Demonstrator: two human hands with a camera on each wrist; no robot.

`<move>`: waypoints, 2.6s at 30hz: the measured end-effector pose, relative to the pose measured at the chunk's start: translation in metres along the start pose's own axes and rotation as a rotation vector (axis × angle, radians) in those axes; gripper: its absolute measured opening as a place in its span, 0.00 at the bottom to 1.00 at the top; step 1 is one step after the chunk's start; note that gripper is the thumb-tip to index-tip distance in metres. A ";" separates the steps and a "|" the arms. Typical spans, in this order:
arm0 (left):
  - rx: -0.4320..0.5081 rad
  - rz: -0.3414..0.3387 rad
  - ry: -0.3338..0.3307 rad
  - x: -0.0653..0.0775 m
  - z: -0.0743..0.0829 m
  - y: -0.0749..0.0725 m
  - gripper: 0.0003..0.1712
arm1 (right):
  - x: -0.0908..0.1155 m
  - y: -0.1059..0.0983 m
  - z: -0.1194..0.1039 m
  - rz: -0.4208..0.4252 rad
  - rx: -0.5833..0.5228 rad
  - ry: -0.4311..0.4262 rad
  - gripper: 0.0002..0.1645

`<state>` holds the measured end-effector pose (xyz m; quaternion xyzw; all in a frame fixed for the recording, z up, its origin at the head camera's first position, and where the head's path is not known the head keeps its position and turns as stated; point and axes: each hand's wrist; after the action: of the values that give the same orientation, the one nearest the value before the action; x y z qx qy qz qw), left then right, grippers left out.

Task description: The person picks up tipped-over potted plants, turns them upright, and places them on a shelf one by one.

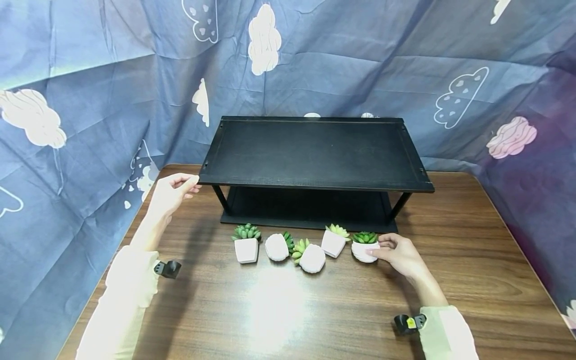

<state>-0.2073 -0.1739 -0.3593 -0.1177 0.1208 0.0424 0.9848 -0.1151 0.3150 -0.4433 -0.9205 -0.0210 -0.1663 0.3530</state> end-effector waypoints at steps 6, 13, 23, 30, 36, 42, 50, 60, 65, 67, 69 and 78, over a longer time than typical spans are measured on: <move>0.001 -0.007 0.002 0.000 -0.001 0.000 0.15 | 0.000 -0.001 0.005 -0.017 -0.023 -0.034 0.35; -0.006 -0.008 -0.001 -0.001 -0.002 0.000 0.14 | -0.001 -0.002 0.010 -0.033 -0.049 -0.051 0.36; -0.013 -0.012 -0.009 -0.001 -0.002 -0.001 0.15 | -0.001 -0.004 0.014 -0.045 -0.015 -0.049 0.41; -0.007 -0.005 -0.012 -0.001 -0.002 0.000 0.15 | -0.001 -0.001 0.019 -0.025 -0.047 -0.043 0.41; -0.012 -0.001 -0.015 -0.001 -0.002 0.000 0.15 | -0.003 0.002 0.022 -0.039 -0.080 -0.046 0.42; -0.020 -0.006 -0.013 -0.001 -0.002 0.000 0.15 | -0.003 0.003 0.021 -0.052 -0.110 -0.064 0.42; -0.030 -0.021 -0.026 -0.002 -0.001 0.000 0.15 | -0.005 0.005 0.020 -0.060 -0.117 -0.086 0.42; -0.036 -0.026 -0.027 -0.002 -0.001 -0.001 0.16 | -0.006 0.006 0.021 -0.071 -0.123 -0.086 0.42; -0.038 -0.028 -0.026 -0.003 -0.002 0.000 0.16 | -0.006 0.008 0.023 -0.069 -0.153 -0.117 0.42; -0.040 -0.028 -0.023 -0.003 -0.002 0.000 0.16 | -0.006 0.008 0.024 -0.067 -0.162 -0.126 0.42; -0.040 -0.028 -0.021 -0.003 -0.002 0.000 0.16 | -0.007 0.009 0.025 -0.064 -0.163 -0.127 0.41; -0.019 -0.029 -0.013 -0.002 -0.002 -0.001 0.16 | -0.007 0.008 0.023 -0.054 -0.114 -0.114 0.41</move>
<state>-0.2094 -0.1753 -0.3604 -0.1286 0.1123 0.0302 0.9849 -0.1134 0.3249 -0.4668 -0.9462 -0.0563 -0.1239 0.2935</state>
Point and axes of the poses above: each hand's wrist, its own x-axis away from the middle knuckle, its own y-axis out of the palm, z = x × y, and after that the axes turned 8 degrees about y, right-handed
